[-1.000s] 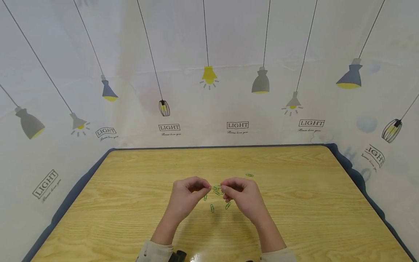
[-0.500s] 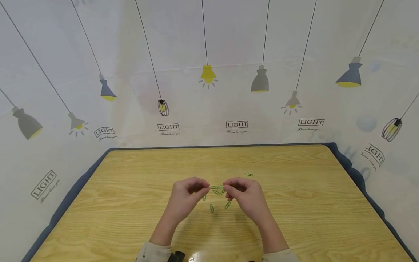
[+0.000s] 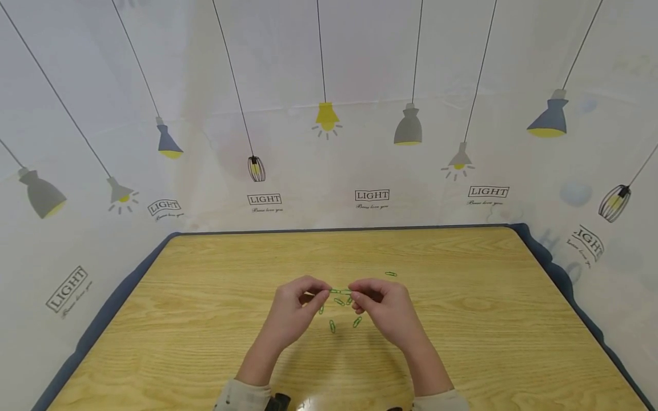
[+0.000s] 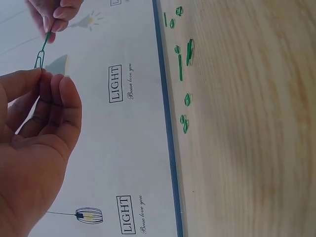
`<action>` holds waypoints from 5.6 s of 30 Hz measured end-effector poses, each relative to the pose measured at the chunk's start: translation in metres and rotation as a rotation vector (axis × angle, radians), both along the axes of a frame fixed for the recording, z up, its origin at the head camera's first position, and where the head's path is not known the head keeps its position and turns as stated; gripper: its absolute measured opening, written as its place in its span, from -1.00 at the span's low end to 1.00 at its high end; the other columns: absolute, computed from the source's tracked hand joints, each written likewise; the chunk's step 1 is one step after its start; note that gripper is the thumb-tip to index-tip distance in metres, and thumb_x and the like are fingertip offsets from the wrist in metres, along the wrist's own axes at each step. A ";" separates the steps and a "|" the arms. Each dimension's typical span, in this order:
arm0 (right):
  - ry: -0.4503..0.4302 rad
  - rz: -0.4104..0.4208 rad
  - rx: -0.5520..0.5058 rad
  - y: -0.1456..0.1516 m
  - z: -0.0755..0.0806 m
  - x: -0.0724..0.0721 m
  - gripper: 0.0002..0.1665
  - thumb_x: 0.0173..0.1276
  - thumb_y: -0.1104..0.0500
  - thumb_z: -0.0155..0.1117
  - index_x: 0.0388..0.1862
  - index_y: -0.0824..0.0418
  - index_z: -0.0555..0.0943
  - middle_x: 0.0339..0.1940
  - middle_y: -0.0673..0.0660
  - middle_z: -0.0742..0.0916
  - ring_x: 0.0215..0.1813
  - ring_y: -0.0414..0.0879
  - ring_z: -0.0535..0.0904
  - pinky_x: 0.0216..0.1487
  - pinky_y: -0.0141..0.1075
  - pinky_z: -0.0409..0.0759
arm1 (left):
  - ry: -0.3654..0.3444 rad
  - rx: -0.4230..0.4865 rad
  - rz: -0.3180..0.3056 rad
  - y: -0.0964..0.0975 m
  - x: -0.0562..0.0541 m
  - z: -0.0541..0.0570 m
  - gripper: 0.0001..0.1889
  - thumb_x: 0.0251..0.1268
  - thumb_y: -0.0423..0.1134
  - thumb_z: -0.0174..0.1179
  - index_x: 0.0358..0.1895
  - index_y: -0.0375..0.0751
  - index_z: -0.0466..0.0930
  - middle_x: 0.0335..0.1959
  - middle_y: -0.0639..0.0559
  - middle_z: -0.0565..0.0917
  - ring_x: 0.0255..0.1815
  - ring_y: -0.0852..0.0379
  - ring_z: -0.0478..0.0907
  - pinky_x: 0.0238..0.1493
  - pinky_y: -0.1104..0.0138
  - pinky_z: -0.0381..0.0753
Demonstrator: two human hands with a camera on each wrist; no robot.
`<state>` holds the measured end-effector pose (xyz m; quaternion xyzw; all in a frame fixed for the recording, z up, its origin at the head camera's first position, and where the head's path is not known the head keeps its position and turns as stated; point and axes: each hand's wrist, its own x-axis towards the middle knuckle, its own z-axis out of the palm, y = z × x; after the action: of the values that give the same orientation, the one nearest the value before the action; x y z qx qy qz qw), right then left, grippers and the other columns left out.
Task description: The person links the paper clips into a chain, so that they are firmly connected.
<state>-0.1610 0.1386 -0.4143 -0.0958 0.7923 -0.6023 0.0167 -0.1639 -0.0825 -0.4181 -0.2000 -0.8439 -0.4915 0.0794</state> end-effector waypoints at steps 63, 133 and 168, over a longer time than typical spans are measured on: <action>0.068 0.135 0.245 -0.003 0.014 -0.012 -0.80 0.55 0.17 0.38 0.04 0.23 0.75 -0.10 0.15 0.83 -0.13 -0.12 0.73 -0.11 -0.29 0.75 | -0.102 0.106 -0.009 -0.002 -0.002 -0.007 -0.78 0.59 -0.13 0.27 -0.03 -0.17 0.82 -0.09 0.04 0.84 -0.01 0.12 0.75 0.08 0.31 0.75; 0.054 0.020 0.329 0.010 0.020 -0.002 -0.94 0.56 0.19 0.37 -0.10 0.16 0.71 -0.24 0.13 0.80 -0.24 -0.14 0.69 -0.25 -0.33 0.66 | -0.056 0.097 0.008 0.002 -0.004 -0.015 -0.86 0.53 -0.15 0.33 -0.07 -0.09 0.82 -0.17 0.08 0.84 -0.14 0.21 0.73 -0.04 0.38 0.72; 0.143 0.026 0.267 -0.010 0.026 0.004 -0.95 0.51 0.20 0.42 -0.20 0.16 0.73 -0.36 0.03 0.79 -0.36 -0.20 0.69 -0.34 -0.37 0.62 | 0.149 0.013 0.006 0.006 -0.001 -0.012 -0.92 0.48 -0.26 0.37 -0.11 -0.14 0.83 -0.18 0.08 0.84 -0.19 0.22 0.73 -0.09 0.36 0.75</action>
<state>-0.1574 0.1288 -0.3882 -0.1455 0.8632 -0.4831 -0.0196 -0.1647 -0.0763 -0.4298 -0.2332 -0.8329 -0.4805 0.1449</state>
